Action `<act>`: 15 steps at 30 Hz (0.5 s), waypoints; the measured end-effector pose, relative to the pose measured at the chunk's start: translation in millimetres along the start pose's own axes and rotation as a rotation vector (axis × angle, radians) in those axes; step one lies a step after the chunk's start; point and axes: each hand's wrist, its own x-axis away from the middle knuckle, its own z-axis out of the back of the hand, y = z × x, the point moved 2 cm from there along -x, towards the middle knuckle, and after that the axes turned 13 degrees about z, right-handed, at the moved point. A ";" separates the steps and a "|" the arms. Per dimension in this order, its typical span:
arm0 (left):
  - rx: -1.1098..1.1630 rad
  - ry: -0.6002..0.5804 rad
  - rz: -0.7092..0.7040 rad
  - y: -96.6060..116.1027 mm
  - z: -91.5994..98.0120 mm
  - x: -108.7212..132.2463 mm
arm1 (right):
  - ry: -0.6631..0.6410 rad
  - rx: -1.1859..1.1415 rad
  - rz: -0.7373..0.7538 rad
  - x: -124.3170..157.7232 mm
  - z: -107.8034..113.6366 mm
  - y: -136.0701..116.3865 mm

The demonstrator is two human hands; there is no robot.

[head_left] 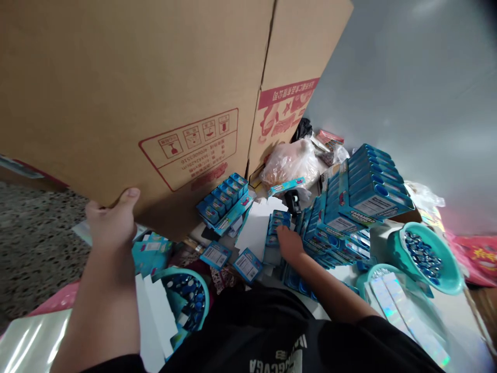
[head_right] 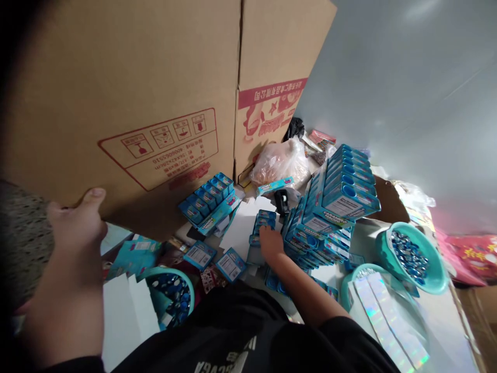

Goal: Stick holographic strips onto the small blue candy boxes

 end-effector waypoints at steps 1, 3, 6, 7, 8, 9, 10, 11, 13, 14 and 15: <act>0.034 0.039 0.020 2.0 0.0 1.9 | -0.007 -0.001 0.000 -0.8 -0.7 1.9; 0.086 0.093 0.042 5.2 0.0 5.2 | -0.002 0.014 -0.002 -1.5 -1.9 4.4; 0.102 0.052 0.011 6.2 -0.1 6.1 | 0.027 0.057 -0.013 -2.7 -1.0 5.0; 0.102 0.033 -0.001 5.2 0.1 5.3 | 0.039 0.071 -0.020 -3.2 0.3 4.9; 0.100 0.014 -0.012 3.9 0.4 4.1 | 0.051 0.082 -0.027 -3.6 1.6 5.0; 0.098 -0.005 -0.017 2.3 0.8 2.8 | 0.066 0.092 -0.030 -4.0 2.9 5.2; 0.098 -0.012 -0.013 0.6 1.3 1.6 | 0.084 0.103 -0.024 -4.4 3.8 5.4; 0.098 0.000 0.005 -1.3 2.1 0.6 | 0.100 0.113 -0.007 -4.8 4.0 5.5; 0.076 0.067 0.061 -4.5 4.5 -0.3 | 0.109 0.125 0.035 -5.6 1.9 4.7; 0.048 0.097 0.085 -5.4 5.5 -0.2 | 0.101 0.126 0.048 -6.1 0.1 3.6; 0.018 0.115 0.097 -5.6 6.3 0.2 | 0.087 0.125 0.047 -6.5 -1.7 1.6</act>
